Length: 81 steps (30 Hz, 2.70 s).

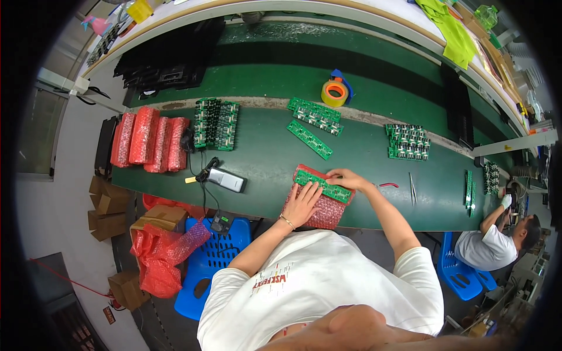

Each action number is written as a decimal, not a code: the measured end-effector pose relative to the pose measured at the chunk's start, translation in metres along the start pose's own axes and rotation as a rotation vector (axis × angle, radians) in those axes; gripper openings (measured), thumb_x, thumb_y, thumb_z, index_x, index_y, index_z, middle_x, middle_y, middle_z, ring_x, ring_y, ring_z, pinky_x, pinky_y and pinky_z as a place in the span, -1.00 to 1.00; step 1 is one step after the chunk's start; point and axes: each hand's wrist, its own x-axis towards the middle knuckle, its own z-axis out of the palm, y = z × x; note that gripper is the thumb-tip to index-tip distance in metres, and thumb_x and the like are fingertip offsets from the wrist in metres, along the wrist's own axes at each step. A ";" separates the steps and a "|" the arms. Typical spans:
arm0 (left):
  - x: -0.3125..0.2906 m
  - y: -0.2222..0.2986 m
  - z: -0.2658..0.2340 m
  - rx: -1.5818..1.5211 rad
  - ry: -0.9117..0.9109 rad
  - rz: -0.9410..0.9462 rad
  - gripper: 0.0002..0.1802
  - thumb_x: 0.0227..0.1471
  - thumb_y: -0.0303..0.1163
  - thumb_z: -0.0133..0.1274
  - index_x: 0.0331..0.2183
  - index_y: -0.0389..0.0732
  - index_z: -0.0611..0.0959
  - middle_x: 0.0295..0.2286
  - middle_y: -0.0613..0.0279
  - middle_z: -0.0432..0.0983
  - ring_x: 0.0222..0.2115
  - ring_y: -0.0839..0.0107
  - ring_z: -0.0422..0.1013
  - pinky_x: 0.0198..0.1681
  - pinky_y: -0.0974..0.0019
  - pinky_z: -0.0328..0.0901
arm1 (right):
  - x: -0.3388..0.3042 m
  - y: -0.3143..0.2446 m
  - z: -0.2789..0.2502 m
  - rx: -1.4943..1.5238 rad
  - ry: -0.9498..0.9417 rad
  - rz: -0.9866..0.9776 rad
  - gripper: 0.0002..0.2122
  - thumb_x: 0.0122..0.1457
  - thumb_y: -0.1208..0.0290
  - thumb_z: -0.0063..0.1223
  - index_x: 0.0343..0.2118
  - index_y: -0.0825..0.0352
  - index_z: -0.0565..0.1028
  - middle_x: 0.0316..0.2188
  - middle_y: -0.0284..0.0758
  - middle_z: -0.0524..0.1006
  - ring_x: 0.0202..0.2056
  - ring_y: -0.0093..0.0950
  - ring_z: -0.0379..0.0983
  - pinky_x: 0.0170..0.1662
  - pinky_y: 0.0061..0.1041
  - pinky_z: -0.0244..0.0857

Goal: The person packages printed circuit boards by placing them into bubble wrap bags and sealing the bags with tape using a tape dispenser.

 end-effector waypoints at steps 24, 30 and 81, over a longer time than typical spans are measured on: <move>-0.005 -0.007 0.050 -0.151 0.205 -0.148 -0.29 -0.03 -0.31 0.00 0.17 -0.21 0.24 0.22 0.06 0.01 0.22 0.09 -0.03 0.25 -0.17 -0.21 | -0.028 -0.008 0.089 -1.126 0.688 -0.630 -0.67 -0.10 0.37 0.09 -0.19 0.19 0.46 -0.17 -0.26 0.39 -0.20 -0.27 0.31 -0.14 -0.35 0.20; 0.005 -0.012 0.018 -0.060 0.125 -0.210 -0.25 -0.05 -0.34 0.01 0.19 -0.22 0.19 0.22 0.04 -0.01 0.24 0.09 -0.05 0.25 -0.19 -0.23 | -0.009 -0.084 0.040 -0.752 0.132 -0.188 -0.77 -0.02 0.33 0.08 -0.26 0.22 0.54 -0.15 -0.25 0.47 -0.25 -0.29 0.40 -0.21 -0.40 0.29; 0.048 -0.031 0.061 0.178 0.012 -0.070 -0.38 0.01 -0.35 -0.17 0.16 -0.01 0.28 0.19 0.18 0.11 0.23 0.21 -0.03 0.26 -0.06 -0.17 | 0.024 -0.047 -0.001 -1.112 0.509 -0.508 -0.36 -0.12 0.37 0.16 0.12 0.08 0.22 0.00 -0.31 0.35 -0.01 -0.29 0.27 0.05 -0.27 0.07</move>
